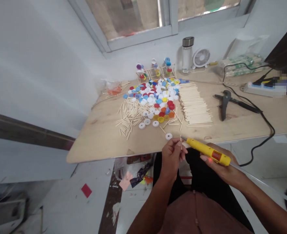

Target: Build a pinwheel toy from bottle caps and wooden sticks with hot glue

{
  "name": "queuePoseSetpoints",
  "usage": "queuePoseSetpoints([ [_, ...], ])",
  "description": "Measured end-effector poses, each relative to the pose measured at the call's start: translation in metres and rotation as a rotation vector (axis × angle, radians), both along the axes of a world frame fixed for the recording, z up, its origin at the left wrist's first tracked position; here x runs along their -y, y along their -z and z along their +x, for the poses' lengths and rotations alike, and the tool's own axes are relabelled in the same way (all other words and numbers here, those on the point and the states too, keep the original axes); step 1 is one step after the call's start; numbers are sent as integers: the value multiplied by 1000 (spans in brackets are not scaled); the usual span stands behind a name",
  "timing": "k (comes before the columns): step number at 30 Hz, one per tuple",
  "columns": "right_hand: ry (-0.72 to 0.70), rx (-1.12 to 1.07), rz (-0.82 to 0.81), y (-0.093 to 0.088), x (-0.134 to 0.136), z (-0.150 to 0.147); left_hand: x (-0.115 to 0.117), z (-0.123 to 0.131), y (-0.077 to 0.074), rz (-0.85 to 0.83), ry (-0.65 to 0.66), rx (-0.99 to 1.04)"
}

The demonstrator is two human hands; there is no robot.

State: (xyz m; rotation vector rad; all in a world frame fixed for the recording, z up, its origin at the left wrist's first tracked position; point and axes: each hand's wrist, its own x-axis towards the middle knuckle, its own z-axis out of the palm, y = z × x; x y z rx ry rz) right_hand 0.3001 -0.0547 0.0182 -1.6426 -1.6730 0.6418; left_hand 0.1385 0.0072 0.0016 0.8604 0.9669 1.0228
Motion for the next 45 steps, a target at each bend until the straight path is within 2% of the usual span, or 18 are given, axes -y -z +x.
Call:
queuePoseSetpoints([
  [11, 11, 96, 4, -1, 1, 0, 1, -1, -2, -6, -15, -24],
  [26, 38, 118, 21, 0, 1, -1, 1, -4, 1, -31, -13, -51],
  [32, 8, 112, 25, 4, 4, 0, 2, -5, 1, -17, -6, -72],
  [45, -2, 135, 115, 8, 4, 2, 1, -6, 1, -16, -18, -69],
])
